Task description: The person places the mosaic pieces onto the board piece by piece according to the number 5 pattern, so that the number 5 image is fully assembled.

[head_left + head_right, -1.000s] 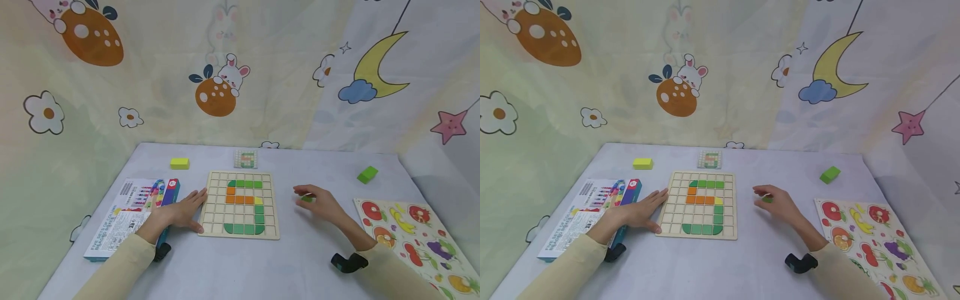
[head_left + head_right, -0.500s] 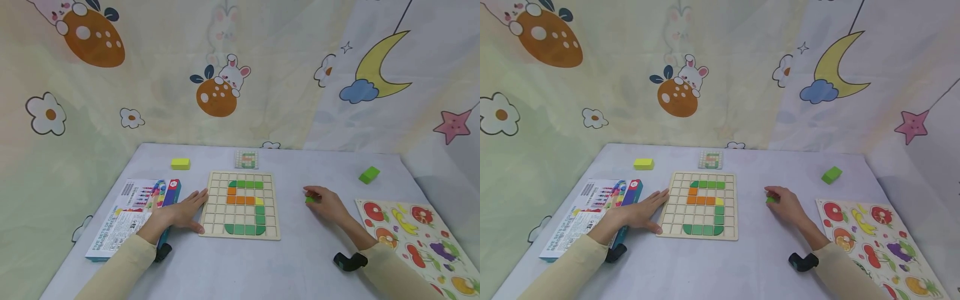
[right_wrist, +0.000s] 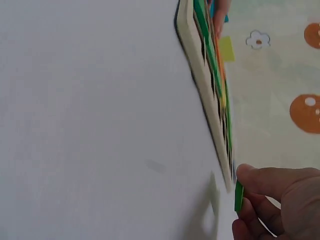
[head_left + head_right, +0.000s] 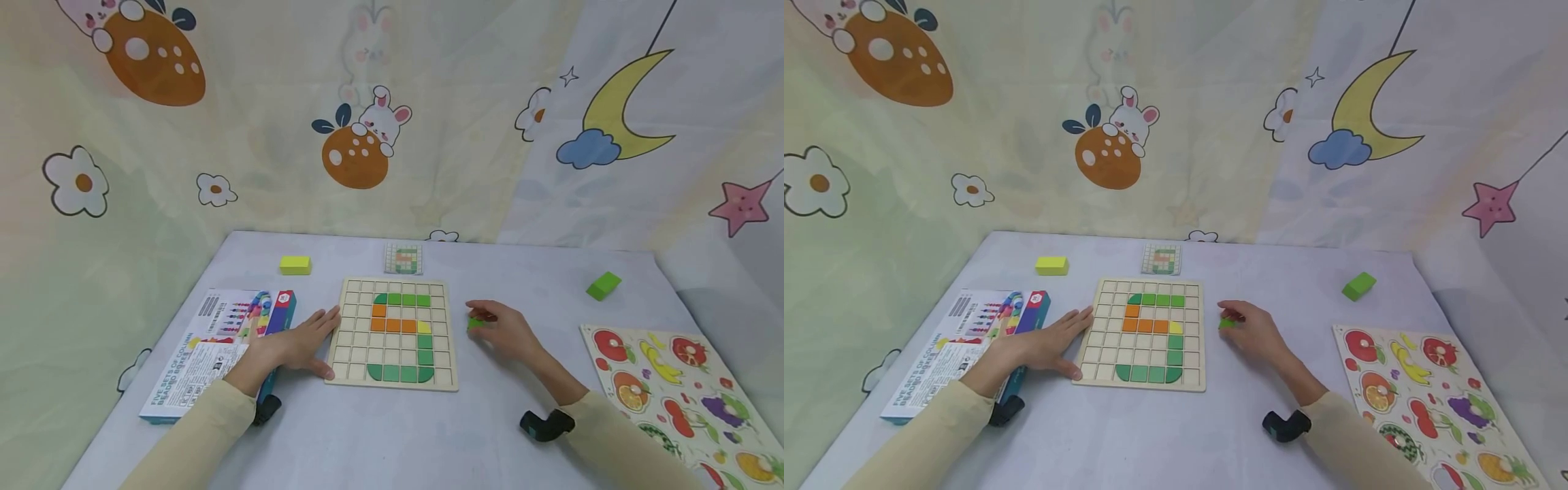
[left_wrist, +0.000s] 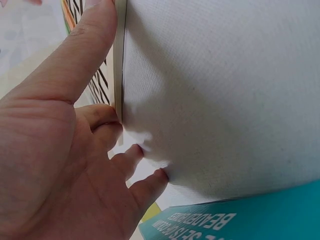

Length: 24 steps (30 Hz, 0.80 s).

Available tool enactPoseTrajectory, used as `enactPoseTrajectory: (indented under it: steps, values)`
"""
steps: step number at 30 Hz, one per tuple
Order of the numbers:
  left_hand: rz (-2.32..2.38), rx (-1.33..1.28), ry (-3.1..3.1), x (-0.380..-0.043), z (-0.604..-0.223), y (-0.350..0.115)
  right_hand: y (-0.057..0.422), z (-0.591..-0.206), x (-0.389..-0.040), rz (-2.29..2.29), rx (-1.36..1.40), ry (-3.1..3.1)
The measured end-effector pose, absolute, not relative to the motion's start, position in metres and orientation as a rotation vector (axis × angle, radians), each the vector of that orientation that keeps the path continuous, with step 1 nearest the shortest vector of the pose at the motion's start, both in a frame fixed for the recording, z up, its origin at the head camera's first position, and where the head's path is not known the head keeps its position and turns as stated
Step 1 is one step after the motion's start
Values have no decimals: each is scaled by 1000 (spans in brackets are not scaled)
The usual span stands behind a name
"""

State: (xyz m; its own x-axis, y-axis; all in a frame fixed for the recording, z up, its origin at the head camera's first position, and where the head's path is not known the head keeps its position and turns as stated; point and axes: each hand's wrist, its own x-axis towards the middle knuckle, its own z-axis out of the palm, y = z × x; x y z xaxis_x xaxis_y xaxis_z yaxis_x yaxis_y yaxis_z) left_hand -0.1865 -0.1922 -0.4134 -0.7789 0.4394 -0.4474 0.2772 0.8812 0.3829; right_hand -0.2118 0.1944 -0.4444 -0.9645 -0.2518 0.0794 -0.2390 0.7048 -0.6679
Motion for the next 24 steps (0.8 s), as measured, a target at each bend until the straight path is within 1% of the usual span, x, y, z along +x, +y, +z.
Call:
enactPoseTrajectory:
  steps: [7,12,17,24]
  values:
    - [420,526,2500,-187,-415,-194,113,-440,-204,-1193,-640,2685]
    - [419,533,2497,-187,-415,-194,69,-440,-197,-1136,-803,2586]
    - [409,535,2492,-187,-412,-194,47,-443,-193,-1083,-886,2555]
    - [402,528,2491,-187,-410,-194,39,-442,-190,-1033,-911,2558]
